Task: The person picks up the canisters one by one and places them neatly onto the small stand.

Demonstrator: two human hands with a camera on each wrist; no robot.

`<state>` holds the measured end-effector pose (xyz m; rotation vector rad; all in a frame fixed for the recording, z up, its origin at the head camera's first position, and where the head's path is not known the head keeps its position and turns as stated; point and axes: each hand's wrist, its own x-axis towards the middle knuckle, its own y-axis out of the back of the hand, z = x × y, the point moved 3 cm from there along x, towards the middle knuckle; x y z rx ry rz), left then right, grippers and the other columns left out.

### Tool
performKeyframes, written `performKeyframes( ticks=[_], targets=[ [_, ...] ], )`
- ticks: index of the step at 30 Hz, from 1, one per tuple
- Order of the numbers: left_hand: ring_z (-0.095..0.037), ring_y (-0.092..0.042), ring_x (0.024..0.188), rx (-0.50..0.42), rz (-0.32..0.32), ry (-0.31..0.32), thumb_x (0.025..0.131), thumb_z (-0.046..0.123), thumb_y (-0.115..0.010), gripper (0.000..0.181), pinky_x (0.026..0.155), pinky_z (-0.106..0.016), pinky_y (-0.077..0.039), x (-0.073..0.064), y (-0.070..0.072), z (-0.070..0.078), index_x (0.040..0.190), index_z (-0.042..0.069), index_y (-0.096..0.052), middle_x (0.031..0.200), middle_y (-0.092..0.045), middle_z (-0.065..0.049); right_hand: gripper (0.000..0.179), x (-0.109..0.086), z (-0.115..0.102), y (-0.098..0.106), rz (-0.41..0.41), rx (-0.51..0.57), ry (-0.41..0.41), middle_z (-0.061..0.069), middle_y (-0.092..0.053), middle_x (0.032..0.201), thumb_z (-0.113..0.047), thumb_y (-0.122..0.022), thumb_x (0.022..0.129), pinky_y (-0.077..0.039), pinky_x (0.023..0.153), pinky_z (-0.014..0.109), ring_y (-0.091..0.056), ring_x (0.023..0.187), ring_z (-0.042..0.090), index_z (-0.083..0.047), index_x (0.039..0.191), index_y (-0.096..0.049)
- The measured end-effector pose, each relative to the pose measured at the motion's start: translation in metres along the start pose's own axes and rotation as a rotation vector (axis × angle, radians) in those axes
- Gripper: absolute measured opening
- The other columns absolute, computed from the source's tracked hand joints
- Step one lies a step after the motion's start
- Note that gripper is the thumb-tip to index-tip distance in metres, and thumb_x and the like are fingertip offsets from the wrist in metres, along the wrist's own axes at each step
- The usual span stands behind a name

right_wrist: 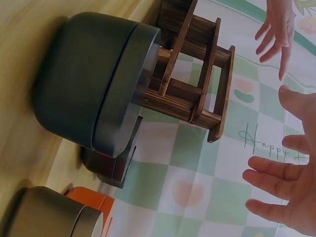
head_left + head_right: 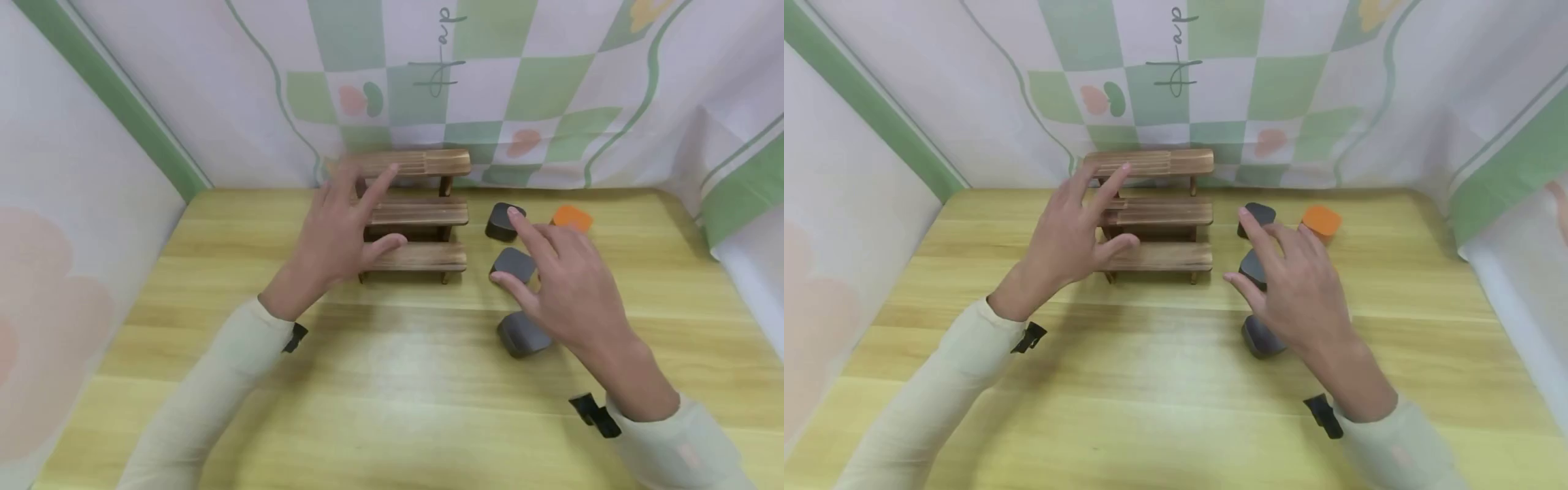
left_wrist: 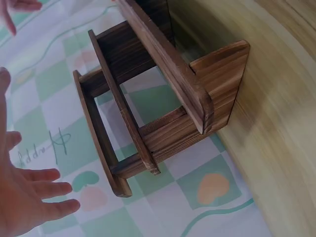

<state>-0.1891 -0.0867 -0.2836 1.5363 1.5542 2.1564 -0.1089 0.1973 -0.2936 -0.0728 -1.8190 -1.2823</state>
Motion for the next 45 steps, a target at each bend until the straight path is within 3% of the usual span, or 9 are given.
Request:
performKeyframes(
  ticks=[3, 6, 8, 12, 15, 21, 27, 36, 45],
  targets=[
    [-0.032, -0.052, 0.085, -0.092, 0.013, 0.029, 0.088, 0.059, -0.068, 0.084, 0.068, -0.047, -0.048, 0.005, -0.001, -0.005, 0.150, 0.010, -0.040, 0.127, -0.044, -0.024, 0.078, -0.002, 0.003, 0.000, -0.013, 0.021, -0.037, 0.027, -0.061, 0.110, -0.066, -0.043, 0.098, -0.050, 0.075, 0.059, -0.057, 0.088, 0.044, -0.004, 0.145, -0.051],
    [-0.034, -0.056, 0.087, -0.115, 0.009, 0.043, 0.087, 0.054, -0.073, 0.083, 0.074, -0.049, -0.052, 0.009, 0.000, -0.009, 0.148, 0.009, -0.039, 0.131, -0.046, -0.023, 0.080, -0.005, 0.007, -0.001, -0.085, 0.059, -0.087, 0.027, -0.057, 0.118, -0.068, -0.042, 0.097, -0.051, 0.066, 0.054, -0.056, 0.092, 0.042, -0.007, 0.147, -0.049],
    [-0.036, -0.056, 0.091, -0.116, 0.007, 0.041, 0.086, 0.051, -0.075, 0.082, 0.077, -0.050, -0.051, 0.010, 0.001, -0.012, 0.147, 0.008, -0.040, 0.132, -0.047, -0.023, 0.077, -0.008, 0.009, -0.001, -0.145, 0.106, -0.125, 0.025, -0.054, 0.125, -0.064, -0.054, 0.095, -0.051, 0.065, 0.053, -0.055, 0.098, 0.041, -0.008, 0.148, -0.047],
    [-0.037, -0.055, 0.094, -0.108, 0.018, 0.031, 0.085, 0.049, -0.077, 0.080, 0.081, -0.052, -0.050, 0.009, 0.000, -0.018, 0.143, 0.006, -0.043, 0.132, -0.049, -0.023, 0.078, -0.013, 0.012, 0.000, -0.250, 0.194, -0.196, 0.022, -0.049, 0.136, -0.035, -0.080, 0.086, -0.051, 0.072, 0.052, -0.053, 0.106, 0.037, -0.010, 0.150, -0.045],
    [-0.036, -0.056, 0.090, -0.103, 0.036, 0.028, 0.082, 0.046, -0.080, 0.080, 0.080, -0.053, -0.051, 0.009, -0.001, -0.022, 0.142, 0.007, -0.043, 0.131, -0.051, -0.023, 0.085, -0.016, 0.015, 0.002, -0.290, 0.219, -0.222, 0.019, -0.047, 0.141, -0.021, -0.086, 0.079, -0.049, 0.082, 0.055, -0.052, 0.113, 0.037, -0.011, 0.151, -0.043],
    [-0.037, -0.057, 0.085, -0.110, 0.076, 0.011, 0.080, 0.039, -0.085, 0.082, 0.075, -0.054, -0.052, 0.007, -0.001, -0.032, 0.142, 0.006, -0.042, 0.130, -0.051, -0.026, 0.088, -0.023, 0.019, 0.004, -0.294, 0.265, -0.234, 0.016, -0.047, 0.144, -0.024, -0.088, 0.076, -0.042, 0.098, 0.063, -0.045, 0.129, 0.040, -0.011, 0.151, -0.043],
    [-0.044, -0.057, 0.103, -0.102, 0.082, 0.025, 0.080, 0.034, -0.086, 0.084, 0.084, -0.059, -0.052, 0.007, 0.001, -0.037, 0.143, 0.008, -0.039, 0.132, -0.050, -0.031, 0.094, -0.032, 0.025, 0.008, -0.302, 0.271, -0.238, 0.018, -0.047, 0.145, -0.032, -0.089, 0.075, -0.038, 0.100, 0.062, -0.043, 0.129, 0.040, -0.008, 0.152, -0.041],
    [-0.048, -0.056, 0.111, -0.134, 0.012, 0.140, 0.082, 0.036, -0.084, 0.084, 0.097, -0.059, -0.047, 0.003, -0.002, -0.047, 0.147, 0.010, -0.037, 0.138, -0.046, -0.030, 0.098, -0.056, 0.035, 0.016, -0.348, 0.255, -0.281, 0.020, -0.044, 0.147, -0.033, -0.090, 0.072, -0.030, 0.110, 0.060, -0.039, 0.131, 0.045, -0.011, 0.153, -0.039],
    [-0.049, -0.058, 0.105, -0.073, -0.047, 0.204, 0.086, 0.043, -0.078, 0.081, 0.094, -0.060, -0.048, 0.002, -0.011, -0.059, 0.147, 0.010, -0.035, 0.139, -0.045, -0.030, 0.100, -0.074, 0.043, 0.024, -0.348, 0.264, -0.327, 0.022, -0.043, 0.148, -0.026, -0.091, 0.072, -0.025, 0.114, 0.060, -0.038, 0.131, 0.048, -0.010, 0.154, -0.037]
  ],
)
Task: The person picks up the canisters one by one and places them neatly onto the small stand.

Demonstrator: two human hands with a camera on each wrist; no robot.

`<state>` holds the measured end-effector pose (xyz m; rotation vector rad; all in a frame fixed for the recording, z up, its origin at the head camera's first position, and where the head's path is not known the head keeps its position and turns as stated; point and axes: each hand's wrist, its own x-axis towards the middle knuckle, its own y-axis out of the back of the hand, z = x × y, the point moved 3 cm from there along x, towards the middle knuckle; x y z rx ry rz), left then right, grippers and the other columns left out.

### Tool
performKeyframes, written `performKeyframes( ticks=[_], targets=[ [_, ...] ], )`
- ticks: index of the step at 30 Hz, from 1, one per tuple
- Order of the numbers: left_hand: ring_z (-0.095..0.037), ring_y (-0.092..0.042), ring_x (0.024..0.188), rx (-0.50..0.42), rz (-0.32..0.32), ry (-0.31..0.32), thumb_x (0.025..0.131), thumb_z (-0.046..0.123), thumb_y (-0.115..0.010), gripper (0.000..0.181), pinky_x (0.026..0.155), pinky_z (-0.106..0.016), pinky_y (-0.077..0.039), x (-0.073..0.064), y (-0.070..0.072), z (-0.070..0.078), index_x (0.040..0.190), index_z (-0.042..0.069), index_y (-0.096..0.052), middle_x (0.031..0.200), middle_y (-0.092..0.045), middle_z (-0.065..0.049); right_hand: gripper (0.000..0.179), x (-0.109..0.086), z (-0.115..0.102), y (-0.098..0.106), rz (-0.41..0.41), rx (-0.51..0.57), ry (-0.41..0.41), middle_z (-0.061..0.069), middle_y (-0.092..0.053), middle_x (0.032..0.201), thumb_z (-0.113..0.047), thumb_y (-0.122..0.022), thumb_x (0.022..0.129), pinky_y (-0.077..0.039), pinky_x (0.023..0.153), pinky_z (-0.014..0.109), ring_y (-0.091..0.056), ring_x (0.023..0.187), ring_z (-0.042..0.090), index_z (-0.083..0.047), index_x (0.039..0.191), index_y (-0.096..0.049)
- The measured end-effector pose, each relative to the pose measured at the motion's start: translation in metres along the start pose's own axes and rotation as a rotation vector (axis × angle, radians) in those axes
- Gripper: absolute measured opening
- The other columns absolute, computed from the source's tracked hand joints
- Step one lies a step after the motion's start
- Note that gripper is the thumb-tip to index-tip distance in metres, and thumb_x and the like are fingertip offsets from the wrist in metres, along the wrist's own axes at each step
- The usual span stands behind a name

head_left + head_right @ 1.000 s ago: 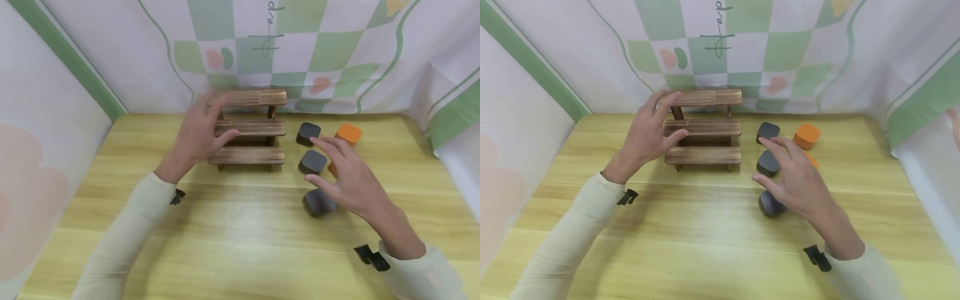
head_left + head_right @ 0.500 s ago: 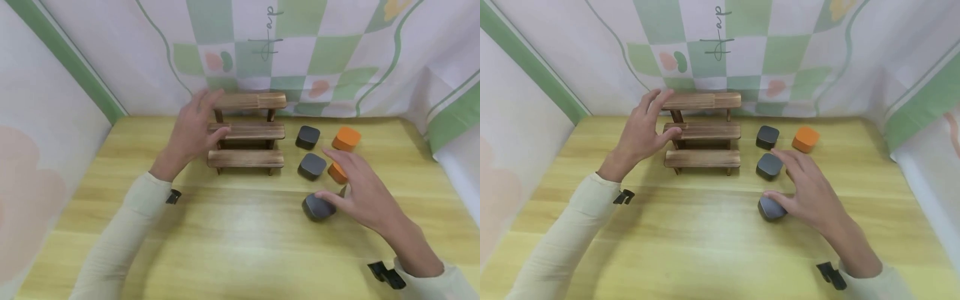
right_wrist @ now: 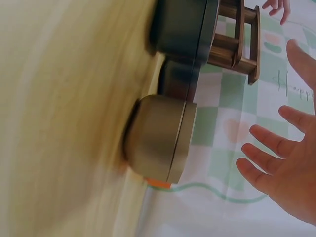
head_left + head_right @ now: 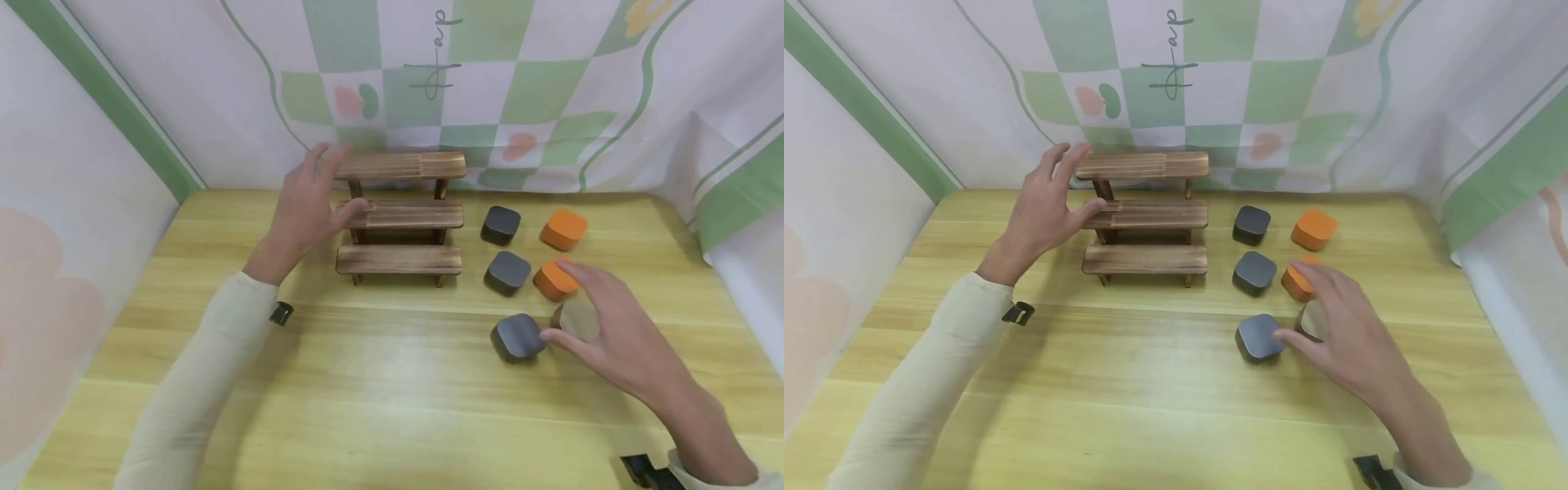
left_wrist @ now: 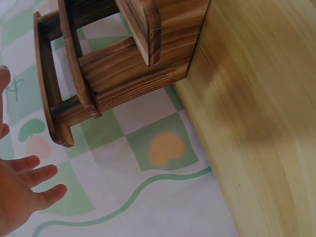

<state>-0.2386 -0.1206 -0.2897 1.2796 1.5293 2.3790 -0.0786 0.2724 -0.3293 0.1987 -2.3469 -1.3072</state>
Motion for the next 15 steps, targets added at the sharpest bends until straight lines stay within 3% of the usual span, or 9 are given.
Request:
performKeyframes(
  ticks=[6, 15],
  targets=[
    [-0.047, -0.058, 0.108, -0.034, -0.039, 0.035, 0.090, 0.042, -0.075, 0.078, 0.095, -0.059, -0.048, 0.002, -0.002, -0.008, 0.148, 0.006, -0.037, 0.140, -0.045, -0.029, 0.100, -0.007, 0.011, 0.000, 0.000, 0.010, -0.006, 0.023, -0.043, 0.148, -0.021, -0.091, 0.070, -0.023, 0.115, 0.059, -0.038, 0.130, 0.051, -0.006, 0.153, -0.038],
    [-0.048, -0.057, 0.106, -0.089, -0.158, 0.201, 0.093, 0.044, -0.071, 0.078, 0.089, -0.061, -0.050, 0.001, -0.006, -0.021, 0.153, 0.013, -0.033, 0.144, -0.041, -0.027, 0.098, -0.015, 0.022, -0.002, -0.010, 0.035, -0.033, 0.028, -0.044, 0.145, -0.020, -0.092, 0.069, -0.020, 0.117, 0.058, -0.038, 0.128, 0.053, -0.002, 0.150, -0.040]
  ],
)
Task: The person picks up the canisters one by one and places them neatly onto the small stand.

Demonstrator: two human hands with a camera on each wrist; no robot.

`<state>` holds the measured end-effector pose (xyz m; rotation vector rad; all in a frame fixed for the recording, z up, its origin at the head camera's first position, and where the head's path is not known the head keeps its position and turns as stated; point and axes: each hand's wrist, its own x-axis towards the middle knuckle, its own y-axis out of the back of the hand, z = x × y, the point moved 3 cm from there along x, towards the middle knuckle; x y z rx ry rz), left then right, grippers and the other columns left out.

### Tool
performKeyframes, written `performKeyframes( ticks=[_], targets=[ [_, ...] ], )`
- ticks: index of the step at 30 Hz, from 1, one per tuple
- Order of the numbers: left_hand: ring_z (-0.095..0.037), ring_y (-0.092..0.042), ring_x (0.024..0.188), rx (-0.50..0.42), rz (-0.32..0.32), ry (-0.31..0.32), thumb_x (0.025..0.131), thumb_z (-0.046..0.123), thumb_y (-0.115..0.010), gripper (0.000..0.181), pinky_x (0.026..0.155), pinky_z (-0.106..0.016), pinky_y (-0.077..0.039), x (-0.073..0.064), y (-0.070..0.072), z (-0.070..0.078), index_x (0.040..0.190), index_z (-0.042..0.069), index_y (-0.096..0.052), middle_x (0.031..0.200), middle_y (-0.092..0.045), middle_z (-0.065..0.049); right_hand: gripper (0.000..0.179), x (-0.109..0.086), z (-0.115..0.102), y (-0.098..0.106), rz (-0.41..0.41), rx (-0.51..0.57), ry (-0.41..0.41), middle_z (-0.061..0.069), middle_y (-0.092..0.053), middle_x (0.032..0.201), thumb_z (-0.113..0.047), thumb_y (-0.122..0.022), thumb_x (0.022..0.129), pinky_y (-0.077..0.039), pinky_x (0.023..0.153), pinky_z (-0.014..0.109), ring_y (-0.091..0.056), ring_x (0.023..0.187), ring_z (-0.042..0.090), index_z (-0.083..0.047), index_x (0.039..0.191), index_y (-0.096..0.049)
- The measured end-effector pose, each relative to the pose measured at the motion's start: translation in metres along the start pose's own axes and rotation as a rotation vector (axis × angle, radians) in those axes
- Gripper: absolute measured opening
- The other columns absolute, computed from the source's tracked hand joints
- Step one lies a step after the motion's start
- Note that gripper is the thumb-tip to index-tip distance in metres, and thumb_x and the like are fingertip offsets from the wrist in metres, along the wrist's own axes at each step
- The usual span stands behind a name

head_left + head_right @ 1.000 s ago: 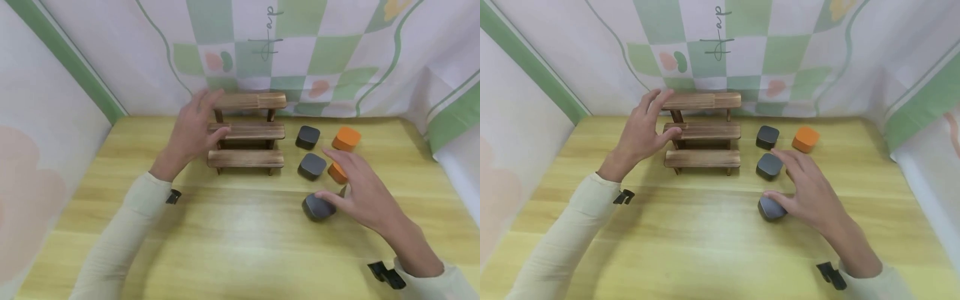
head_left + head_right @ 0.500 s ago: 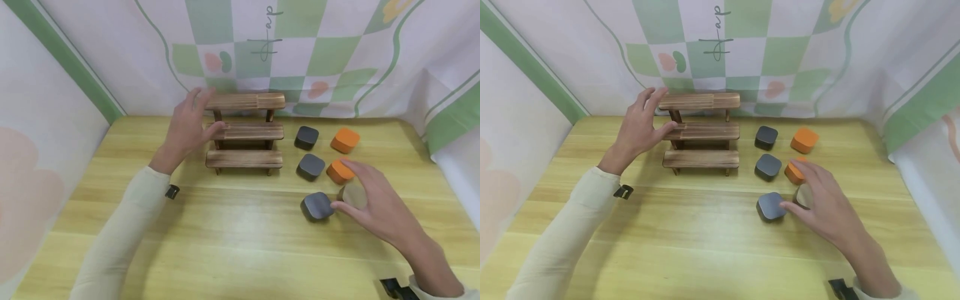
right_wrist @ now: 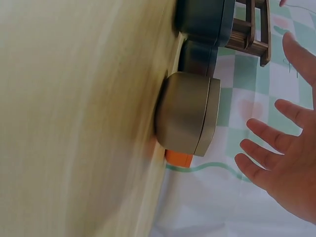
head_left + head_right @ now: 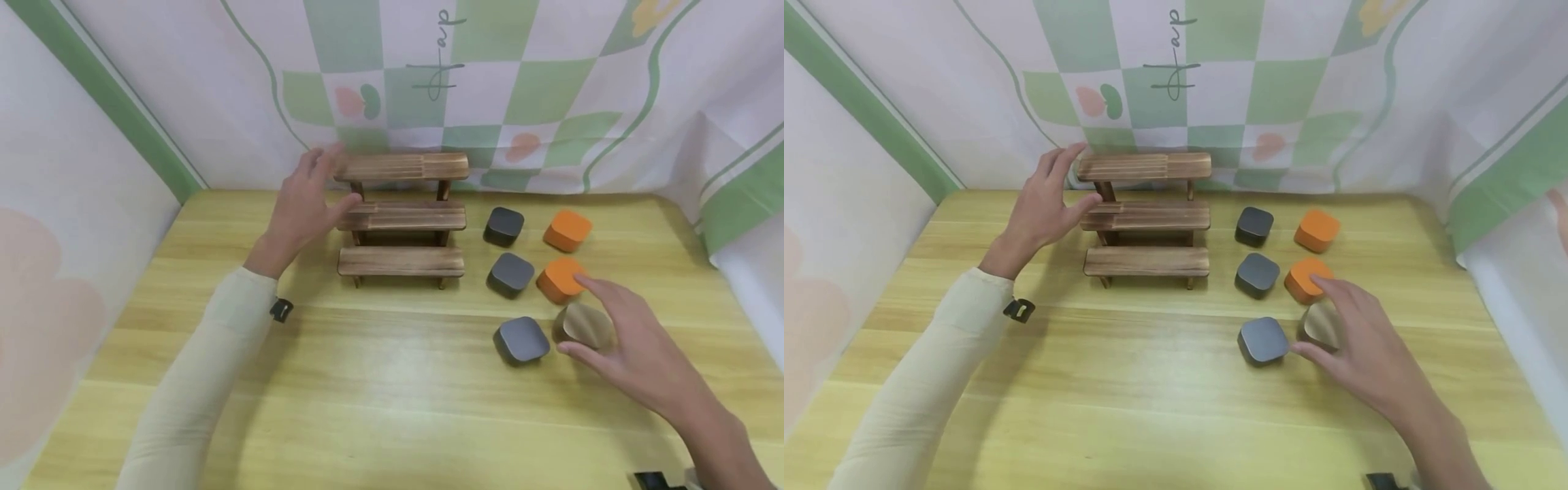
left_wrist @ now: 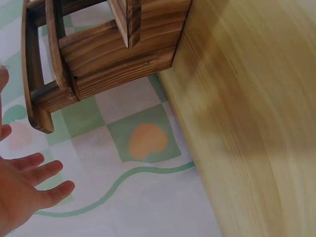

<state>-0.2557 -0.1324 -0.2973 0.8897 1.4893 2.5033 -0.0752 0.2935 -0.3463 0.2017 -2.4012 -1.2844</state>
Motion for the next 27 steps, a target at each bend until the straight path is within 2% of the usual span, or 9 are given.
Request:
performKeyframes(
  ticks=[6, 9, 13, 17, 23, 27],
  targets=[
    [-0.050, -0.054, 0.112, -0.003, -0.044, 0.064, 0.094, 0.049, -0.066, 0.078, 0.093, -0.062, -0.048, 0.004, -0.003, -0.005, 0.155, 0.017, -0.030, 0.146, -0.039, -0.026, 0.099, -0.005, 0.006, 0.000, 0.000, 0.004, -0.020, 0.029, -0.044, 0.144, -0.019, -0.092, 0.068, -0.019, 0.115, 0.062, -0.038, 0.127, 0.055, -0.002, 0.150, -0.040],
    [-0.047, -0.049, 0.123, -0.043, -0.085, 0.112, 0.095, 0.051, -0.063, 0.078, 0.100, -0.061, -0.044, 0.007, -0.005, -0.007, 0.156, 0.017, -0.028, 0.150, -0.036, -0.023, 0.098, -0.009, 0.010, -0.001, -0.005, 0.012, -0.041, 0.031, -0.044, 0.143, -0.018, -0.092, 0.068, -0.019, 0.115, 0.063, -0.038, 0.126, 0.056, -0.001, 0.150, -0.040],
    [-0.036, -0.036, 0.139, -0.114, -0.119, 0.180, 0.097, 0.054, -0.059, 0.078, 0.111, -0.055, -0.035, 0.012, -0.007, -0.010, 0.158, 0.018, -0.027, 0.156, -0.033, -0.014, 0.100, -0.016, 0.017, -0.001, -0.015, 0.022, -0.061, 0.034, -0.043, 0.142, -0.018, -0.092, 0.069, -0.017, 0.115, 0.064, -0.037, 0.126, 0.058, 0.003, 0.150, -0.037],
    [-0.026, -0.030, 0.143, -0.166, -0.126, 0.225, 0.096, 0.055, -0.058, 0.078, 0.116, -0.049, -0.029, 0.016, -0.010, -0.017, 0.158, 0.018, -0.029, 0.158, -0.032, -0.007, 0.103, -0.022, 0.024, -0.002, -0.025, 0.024, -0.084, 0.039, -0.041, 0.140, -0.019, -0.093, 0.068, -0.016, 0.114, 0.066, -0.036, 0.124, 0.061, 0.006, 0.149, -0.035],
    [-0.023, -0.028, 0.144, -0.211, -0.125, 0.245, 0.095, 0.059, -0.058, 0.080, 0.118, -0.044, -0.025, 0.018, -0.012, -0.024, 0.157, 0.017, -0.031, 0.159, -0.033, -0.006, 0.105, -0.028, 0.032, -0.001, -0.042, 0.025, -0.126, 0.041, -0.040, 0.138, -0.018, -0.094, 0.067, -0.014, 0.111, 0.071, -0.035, 0.122, 0.063, 0.008, 0.149, -0.034],
    [-0.026, -0.031, 0.143, -0.224, -0.129, 0.245, 0.095, 0.060, -0.057, 0.082, 0.117, -0.047, -0.026, 0.020, -0.014, -0.026, 0.157, 0.015, -0.030, 0.157, -0.035, -0.009, 0.105, -0.032, 0.035, 0.000, -0.053, 0.020, -0.143, 0.042, -0.040, 0.136, -0.018, -0.094, 0.067, -0.014, 0.108, 0.074, -0.034, 0.121, 0.064, 0.007, 0.149, -0.034]
  ],
)
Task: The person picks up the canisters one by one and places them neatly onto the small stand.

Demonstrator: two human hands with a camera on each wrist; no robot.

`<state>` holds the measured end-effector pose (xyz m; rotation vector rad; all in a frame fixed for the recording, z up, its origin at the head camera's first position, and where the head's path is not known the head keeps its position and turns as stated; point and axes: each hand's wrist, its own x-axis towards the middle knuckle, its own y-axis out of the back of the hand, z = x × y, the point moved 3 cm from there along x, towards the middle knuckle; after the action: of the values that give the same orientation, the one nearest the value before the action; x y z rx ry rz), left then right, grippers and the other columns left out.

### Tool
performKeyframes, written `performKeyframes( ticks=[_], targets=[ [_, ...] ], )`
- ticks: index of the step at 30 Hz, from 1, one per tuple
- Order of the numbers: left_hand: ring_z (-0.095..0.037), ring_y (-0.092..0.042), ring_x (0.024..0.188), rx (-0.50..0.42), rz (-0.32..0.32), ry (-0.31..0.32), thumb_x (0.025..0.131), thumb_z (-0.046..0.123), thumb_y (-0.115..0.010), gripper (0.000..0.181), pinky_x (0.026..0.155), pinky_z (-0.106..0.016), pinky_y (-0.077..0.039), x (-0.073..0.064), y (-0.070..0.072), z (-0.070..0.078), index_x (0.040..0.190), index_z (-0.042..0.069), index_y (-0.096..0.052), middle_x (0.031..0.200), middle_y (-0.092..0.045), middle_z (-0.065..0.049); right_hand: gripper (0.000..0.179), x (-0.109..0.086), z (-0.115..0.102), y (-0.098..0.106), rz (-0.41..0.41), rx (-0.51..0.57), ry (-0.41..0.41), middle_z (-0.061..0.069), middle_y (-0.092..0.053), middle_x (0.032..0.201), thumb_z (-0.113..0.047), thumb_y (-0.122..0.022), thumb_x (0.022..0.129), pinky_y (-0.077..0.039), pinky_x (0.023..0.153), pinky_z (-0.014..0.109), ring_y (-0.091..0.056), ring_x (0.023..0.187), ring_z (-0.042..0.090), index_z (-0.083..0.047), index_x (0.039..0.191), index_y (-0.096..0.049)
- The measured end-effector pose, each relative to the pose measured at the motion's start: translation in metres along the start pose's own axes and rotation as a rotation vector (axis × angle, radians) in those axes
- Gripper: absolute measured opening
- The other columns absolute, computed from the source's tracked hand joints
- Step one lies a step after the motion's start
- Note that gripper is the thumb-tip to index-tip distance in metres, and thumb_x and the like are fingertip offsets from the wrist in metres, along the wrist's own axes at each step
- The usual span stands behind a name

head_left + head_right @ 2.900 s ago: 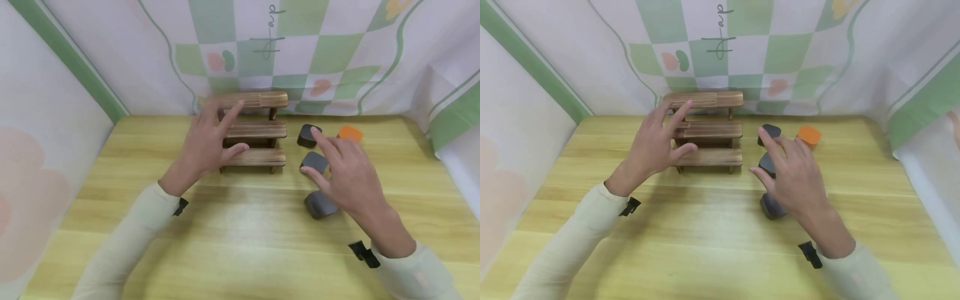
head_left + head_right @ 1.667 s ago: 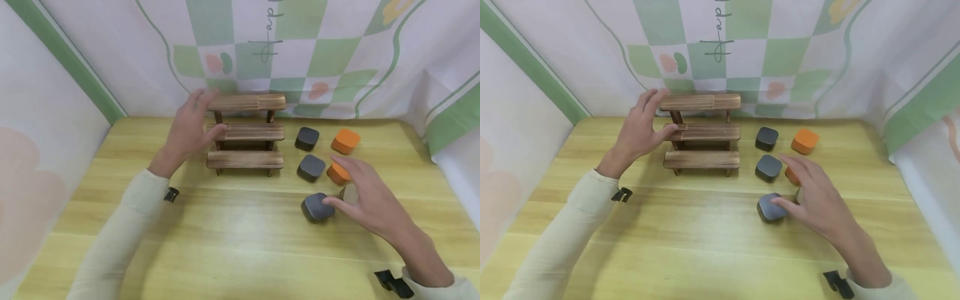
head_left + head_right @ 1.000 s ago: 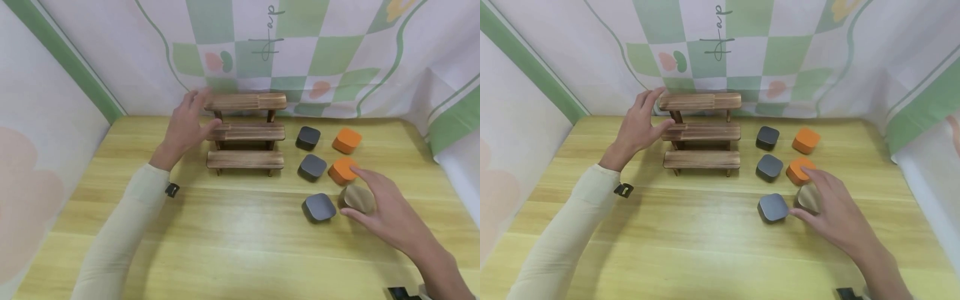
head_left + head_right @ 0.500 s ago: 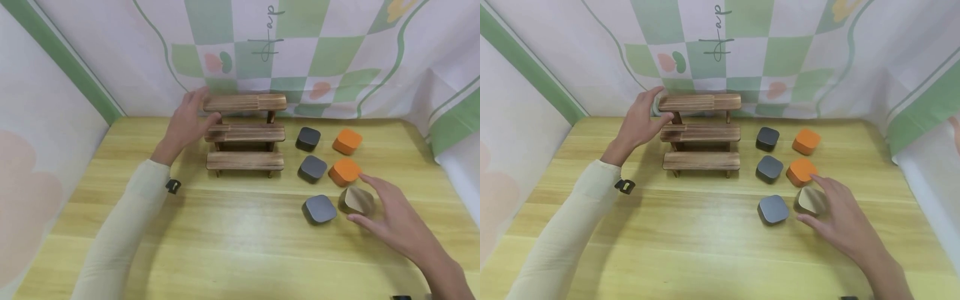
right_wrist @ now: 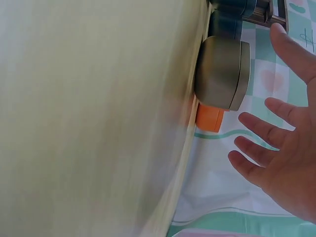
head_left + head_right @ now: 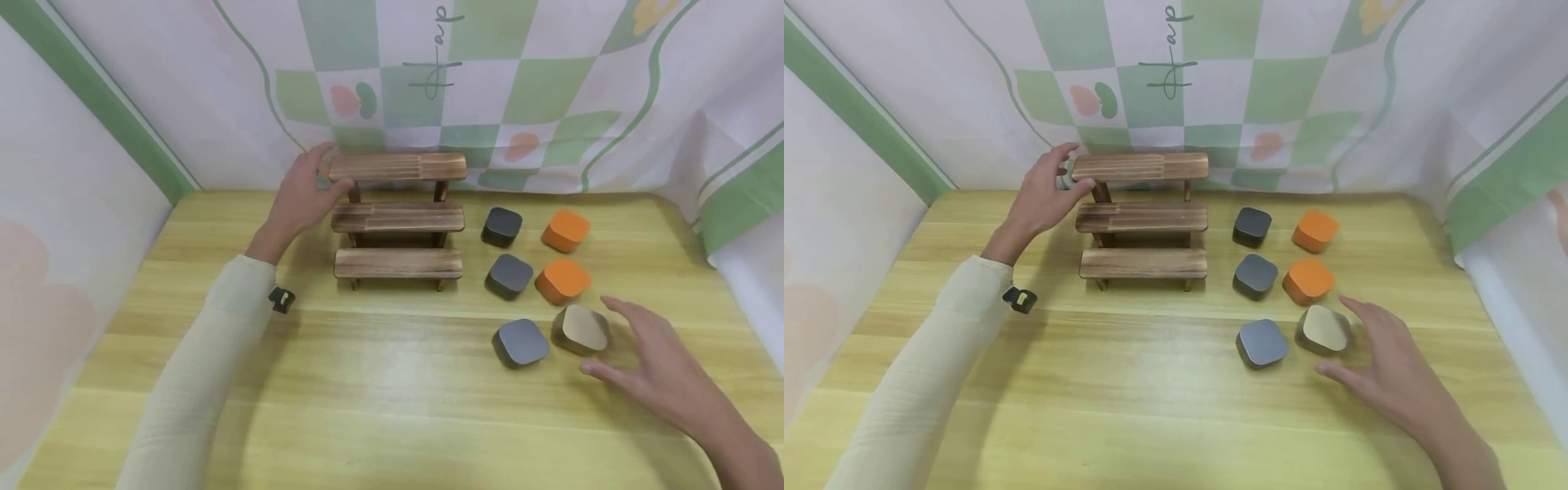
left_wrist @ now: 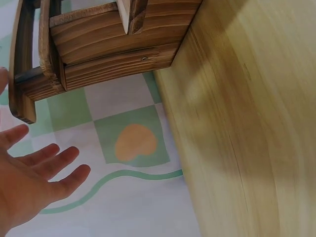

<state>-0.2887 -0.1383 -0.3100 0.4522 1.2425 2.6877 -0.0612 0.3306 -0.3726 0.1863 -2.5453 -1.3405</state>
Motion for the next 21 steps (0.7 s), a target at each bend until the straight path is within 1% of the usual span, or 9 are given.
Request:
performKeyframes(
  ticks=[4, 8, 11, 15, 21],
  targets=[
    [-0.031, -0.036, 0.138, -0.012, -0.006, 0.003, 0.094, 0.060, -0.057, 0.083, 0.115, -0.050, -0.029, 0.002, -0.002, -0.001, 0.157, 0.013, -0.030, 0.154, -0.038, -0.015, 0.104, -0.002, 0.003, 0.001, -0.010, -0.007, -0.001, 0.041, -0.041, 0.135, -0.017, -0.094, 0.066, -0.015, 0.106, 0.076, -0.035, 0.119, 0.064, 0.007, 0.148, -0.035],
    [-0.034, -0.042, 0.131, -0.025, -0.011, 0.010, 0.094, 0.060, -0.056, 0.082, 0.111, -0.053, -0.034, 0.002, -0.003, -0.001, 0.157, 0.012, -0.031, 0.148, -0.042, -0.017, 0.103, -0.005, 0.005, 0.003, -0.006, -0.009, 0.012, 0.041, -0.042, 0.134, -0.015, -0.094, 0.065, -0.016, 0.108, 0.073, -0.036, 0.118, 0.063, 0.007, 0.148, -0.036],
    [-0.035, -0.044, 0.130, -0.042, -0.014, 0.022, 0.094, 0.061, -0.056, 0.082, 0.108, -0.054, -0.036, 0.003, -0.003, -0.002, 0.156, 0.013, -0.034, 0.148, -0.043, -0.016, 0.103, -0.009, 0.008, 0.004, -0.008, -0.008, 0.001, 0.041, -0.042, 0.134, -0.014, -0.094, 0.066, -0.015, 0.108, 0.073, -0.036, 0.119, 0.063, 0.007, 0.148, -0.035],
    [-0.034, -0.046, 0.128, -0.061, -0.012, 0.028, 0.093, 0.063, -0.057, 0.080, 0.105, -0.053, -0.040, 0.003, -0.004, -0.003, 0.154, 0.014, -0.038, 0.150, -0.043, -0.013, 0.102, -0.013, 0.014, 0.006, -0.029, -0.006, -0.038, 0.042, -0.040, 0.136, -0.013, -0.093, 0.068, -0.015, 0.105, 0.076, -0.035, 0.120, 0.065, 0.008, 0.149, -0.033],
    [-0.034, -0.051, 0.124, -0.090, -0.003, 0.012, 0.094, 0.057, -0.061, 0.075, 0.102, -0.051, -0.045, 0.002, -0.003, -0.001, 0.151, 0.011, -0.042, 0.153, -0.041, -0.010, 0.101, -0.018, 0.026, 0.008, -0.063, 0.002, -0.082, 0.042, -0.038, 0.139, -0.015, -0.091, 0.072, -0.013, 0.105, 0.076, -0.034, 0.121, 0.066, 0.008, 0.151, -0.030]
  ],
)
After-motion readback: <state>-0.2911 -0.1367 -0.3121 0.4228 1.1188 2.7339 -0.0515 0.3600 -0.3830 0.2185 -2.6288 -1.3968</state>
